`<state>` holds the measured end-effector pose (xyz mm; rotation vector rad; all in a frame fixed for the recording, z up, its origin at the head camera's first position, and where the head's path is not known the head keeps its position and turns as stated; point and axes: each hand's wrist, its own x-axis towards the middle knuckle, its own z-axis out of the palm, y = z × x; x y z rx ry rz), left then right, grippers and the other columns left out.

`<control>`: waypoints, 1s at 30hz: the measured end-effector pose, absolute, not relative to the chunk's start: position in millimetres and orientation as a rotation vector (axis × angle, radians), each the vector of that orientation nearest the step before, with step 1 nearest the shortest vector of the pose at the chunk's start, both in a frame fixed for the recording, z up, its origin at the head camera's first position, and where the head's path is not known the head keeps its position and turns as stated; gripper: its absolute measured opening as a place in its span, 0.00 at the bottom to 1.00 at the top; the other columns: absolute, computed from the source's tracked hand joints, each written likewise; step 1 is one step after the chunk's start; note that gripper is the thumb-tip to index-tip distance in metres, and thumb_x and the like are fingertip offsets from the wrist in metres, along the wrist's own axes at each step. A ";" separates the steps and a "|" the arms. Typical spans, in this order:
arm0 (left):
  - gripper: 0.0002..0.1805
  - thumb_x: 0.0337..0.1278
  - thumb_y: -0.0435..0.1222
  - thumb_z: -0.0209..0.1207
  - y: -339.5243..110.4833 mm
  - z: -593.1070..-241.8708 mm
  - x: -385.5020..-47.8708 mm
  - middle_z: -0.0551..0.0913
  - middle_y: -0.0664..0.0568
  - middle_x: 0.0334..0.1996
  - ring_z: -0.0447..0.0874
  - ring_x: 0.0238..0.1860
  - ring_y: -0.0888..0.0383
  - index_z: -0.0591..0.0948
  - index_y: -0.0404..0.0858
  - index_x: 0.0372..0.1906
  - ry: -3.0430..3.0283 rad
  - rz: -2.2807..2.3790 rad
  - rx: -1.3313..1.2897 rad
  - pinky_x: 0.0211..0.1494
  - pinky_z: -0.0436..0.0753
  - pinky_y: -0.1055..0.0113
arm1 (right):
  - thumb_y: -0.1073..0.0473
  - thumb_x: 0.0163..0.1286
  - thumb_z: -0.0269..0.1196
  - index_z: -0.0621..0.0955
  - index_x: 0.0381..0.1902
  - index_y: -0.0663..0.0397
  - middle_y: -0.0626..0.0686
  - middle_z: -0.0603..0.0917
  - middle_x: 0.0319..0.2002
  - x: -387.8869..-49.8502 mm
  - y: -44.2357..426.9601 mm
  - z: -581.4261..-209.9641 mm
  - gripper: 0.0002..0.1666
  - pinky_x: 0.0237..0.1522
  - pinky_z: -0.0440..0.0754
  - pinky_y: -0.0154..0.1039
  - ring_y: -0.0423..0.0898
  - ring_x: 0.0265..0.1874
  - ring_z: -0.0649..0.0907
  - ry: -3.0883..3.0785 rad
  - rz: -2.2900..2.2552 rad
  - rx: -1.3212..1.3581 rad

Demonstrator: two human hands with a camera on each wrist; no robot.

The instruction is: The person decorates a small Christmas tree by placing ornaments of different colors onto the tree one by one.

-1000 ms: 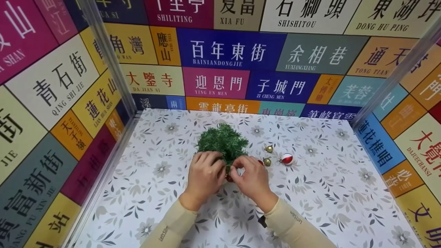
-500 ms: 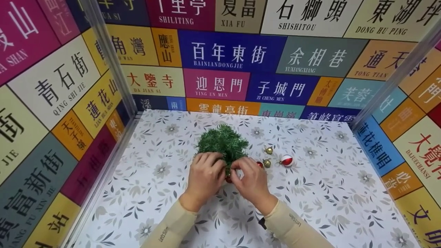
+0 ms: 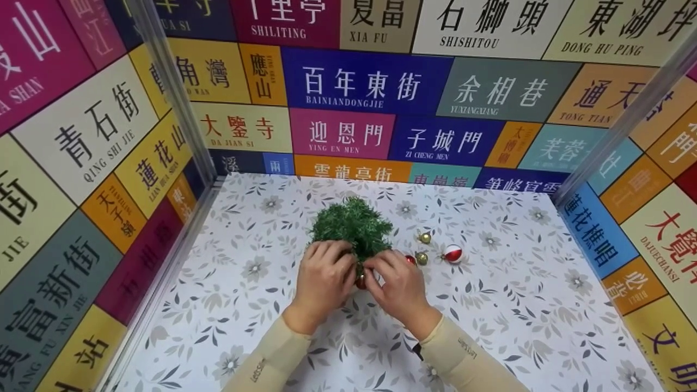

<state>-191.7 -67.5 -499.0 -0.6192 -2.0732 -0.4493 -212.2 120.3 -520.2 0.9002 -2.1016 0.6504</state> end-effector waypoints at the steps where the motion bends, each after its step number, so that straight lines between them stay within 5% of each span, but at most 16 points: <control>1: 0.07 0.60 0.34 0.60 -67.2 -498.9 -191.6 0.84 0.49 0.42 0.81 0.43 0.48 0.85 0.41 0.28 -2.073 -0.444 -0.614 0.51 0.78 0.52 | 0.56 0.67 0.62 0.86 0.35 0.46 0.44 0.82 0.34 -212.1 120.4 -520.3 0.07 0.29 0.82 0.40 0.44 0.31 0.81 -2.100 0.650 0.899; 16: 0.08 0.61 0.31 0.57 -66.4 -500.2 -192.8 0.84 0.49 0.43 0.82 0.42 0.48 0.84 0.41 0.29 -2.045 -0.441 -0.623 0.49 0.79 0.52 | 0.60 0.67 0.62 0.82 0.37 0.46 0.42 0.80 0.36 -210.5 115.7 -521.4 0.03 0.31 0.81 0.36 0.37 0.33 0.80 -2.161 0.802 0.829; 30: 0.09 0.62 0.33 0.57 -69.3 -502.2 -192.9 0.83 0.47 0.45 0.81 0.46 0.47 0.85 0.41 0.28 -2.095 -0.395 -0.666 0.53 0.78 0.52 | 0.59 0.70 0.59 0.85 0.39 0.46 0.46 0.80 0.40 -209.2 120.2 -523.7 0.08 0.35 0.82 0.39 0.42 0.36 0.81 -2.144 0.782 0.915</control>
